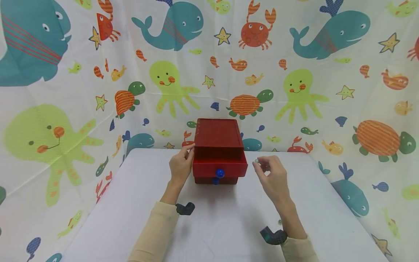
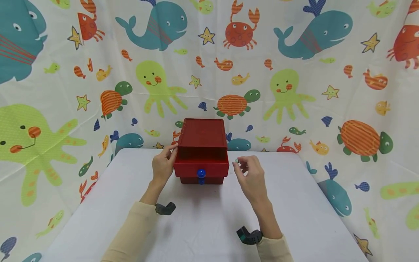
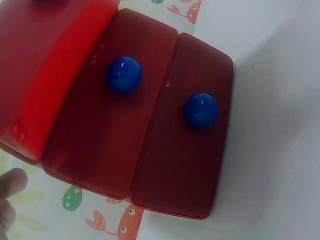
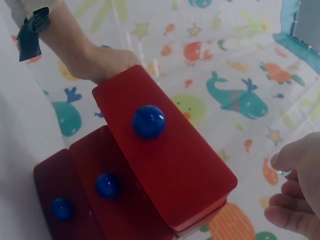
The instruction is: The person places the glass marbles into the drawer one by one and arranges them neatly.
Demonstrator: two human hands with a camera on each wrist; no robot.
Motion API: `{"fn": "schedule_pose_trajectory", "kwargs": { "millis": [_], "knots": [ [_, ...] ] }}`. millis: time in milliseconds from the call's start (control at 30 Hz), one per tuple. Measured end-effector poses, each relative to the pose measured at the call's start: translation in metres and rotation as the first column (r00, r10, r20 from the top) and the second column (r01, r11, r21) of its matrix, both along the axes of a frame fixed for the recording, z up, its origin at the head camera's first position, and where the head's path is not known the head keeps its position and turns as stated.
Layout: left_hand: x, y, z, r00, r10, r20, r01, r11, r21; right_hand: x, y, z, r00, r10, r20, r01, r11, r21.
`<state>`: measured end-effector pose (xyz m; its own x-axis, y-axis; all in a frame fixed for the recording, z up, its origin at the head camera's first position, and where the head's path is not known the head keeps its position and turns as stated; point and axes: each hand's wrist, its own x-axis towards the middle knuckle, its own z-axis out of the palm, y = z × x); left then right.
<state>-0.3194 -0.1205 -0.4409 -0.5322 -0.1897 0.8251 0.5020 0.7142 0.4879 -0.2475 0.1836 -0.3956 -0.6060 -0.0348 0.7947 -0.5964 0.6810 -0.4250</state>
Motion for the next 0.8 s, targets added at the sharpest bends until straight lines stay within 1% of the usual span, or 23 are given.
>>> {"fn": "schedule_pose_trajectory", "kwargs": {
  "millis": [300,500,633,800],
  "knots": [
    [0.000,0.000,0.000,1.000,0.002,0.018,-0.002,1.000,0.010,-0.008,-0.007,0.003,0.999,0.034,-0.007,-0.034,0.999,0.024],
    [0.000,0.000,0.000,0.999,-0.001,0.036,0.000,1.000,0.018,-0.016,-0.013,0.005,0.997,0.080,-0.014,-0.080,0.996,0.048],
    [0.000,0.000,0.001,0.999,-0.012,0.030,0.011,1.000,0.022,-0.022,-0.017,0.004,0.996,0.091,0.024,-0.092,0.994,0.059],
    [0.000,0.000,0.000,1.000,-0.010,0.010,0.010,1.000,0.021,-0.027,-0.022,0.002,0.995,0.073,0.073,-0.080,0.993,0.089]
  ]
}}
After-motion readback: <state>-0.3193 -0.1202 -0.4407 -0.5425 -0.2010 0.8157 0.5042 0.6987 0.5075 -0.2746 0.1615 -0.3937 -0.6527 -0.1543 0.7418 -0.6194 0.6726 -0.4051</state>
